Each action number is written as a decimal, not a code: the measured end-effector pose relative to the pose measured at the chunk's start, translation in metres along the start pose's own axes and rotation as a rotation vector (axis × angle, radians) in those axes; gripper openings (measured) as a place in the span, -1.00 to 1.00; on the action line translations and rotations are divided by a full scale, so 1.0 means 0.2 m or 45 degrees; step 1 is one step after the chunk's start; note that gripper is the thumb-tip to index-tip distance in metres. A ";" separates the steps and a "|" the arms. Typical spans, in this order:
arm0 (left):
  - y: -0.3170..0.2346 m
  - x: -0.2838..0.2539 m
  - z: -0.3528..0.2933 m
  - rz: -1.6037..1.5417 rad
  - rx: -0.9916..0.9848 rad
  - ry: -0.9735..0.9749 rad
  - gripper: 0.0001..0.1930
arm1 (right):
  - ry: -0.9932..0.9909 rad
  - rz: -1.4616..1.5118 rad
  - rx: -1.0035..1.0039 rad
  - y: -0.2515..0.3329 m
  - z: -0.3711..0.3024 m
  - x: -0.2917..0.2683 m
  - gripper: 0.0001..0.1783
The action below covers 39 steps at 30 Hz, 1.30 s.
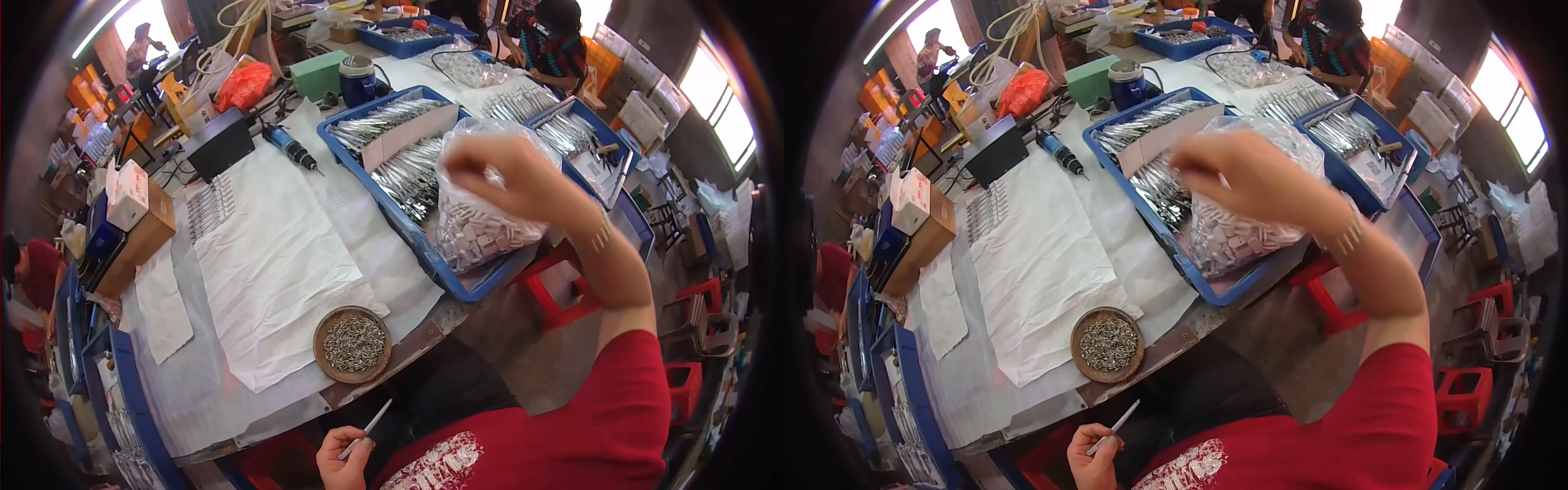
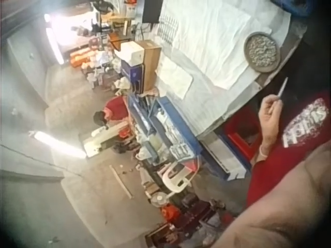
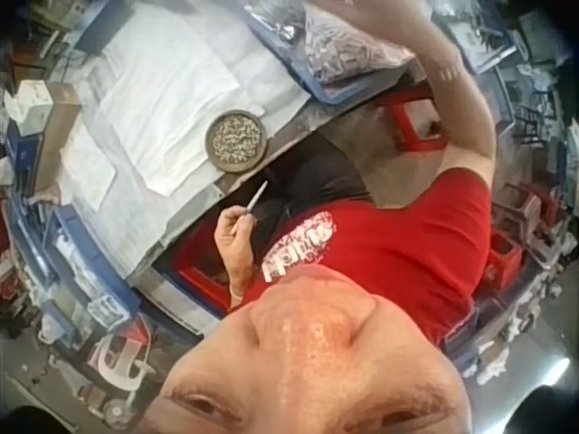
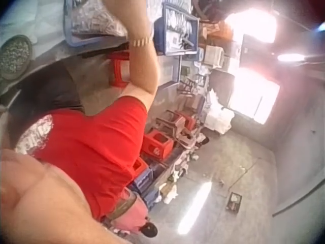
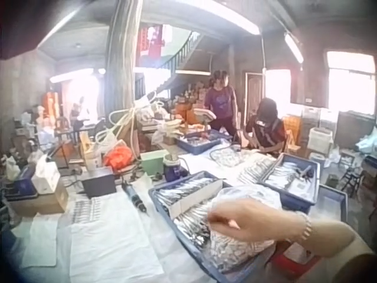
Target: Assembling small metal pins into white plastic component housings at a workbench.
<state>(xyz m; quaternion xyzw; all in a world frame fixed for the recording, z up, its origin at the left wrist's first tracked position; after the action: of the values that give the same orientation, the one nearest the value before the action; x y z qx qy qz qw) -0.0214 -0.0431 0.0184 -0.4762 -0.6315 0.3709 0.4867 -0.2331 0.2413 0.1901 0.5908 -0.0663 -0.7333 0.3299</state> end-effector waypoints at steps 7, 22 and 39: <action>0.00 -0.04 -0.07 -0.046 0.139 -0.008 -0.91 | 0.450 -0.779 0.217 -0.63 0.65 0.40 -0.80; 0.06 -0.08 -0.03 -0.050 0.170 0.035 -0.80 | 0.397 -0.881 0.470 -0.74 0.63 0.49 -0.72; 0.10 -0.01 -0.05 -0.188 0.031 0.054 -0.75 | 0.509 -0.792 0.567 -0.80 0.66 0.54 -0.70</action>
<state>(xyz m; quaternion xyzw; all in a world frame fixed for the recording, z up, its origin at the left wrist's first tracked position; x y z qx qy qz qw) -0.0059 -0.0401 0.0012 -0.4301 -0.6499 0.3316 0.5317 -0.4276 0.2650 0.0625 0.7699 0.0234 -0.6367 -0.0361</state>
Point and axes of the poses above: each hand's wrist, its own z-axis towards the middle knuckle, its own x-axis out of the palm, y = z × x, the point moved 6 cm from there along z, towards the middle knuckle, and after that the axes turned 10 degrees about x, right-handed, at the moved point
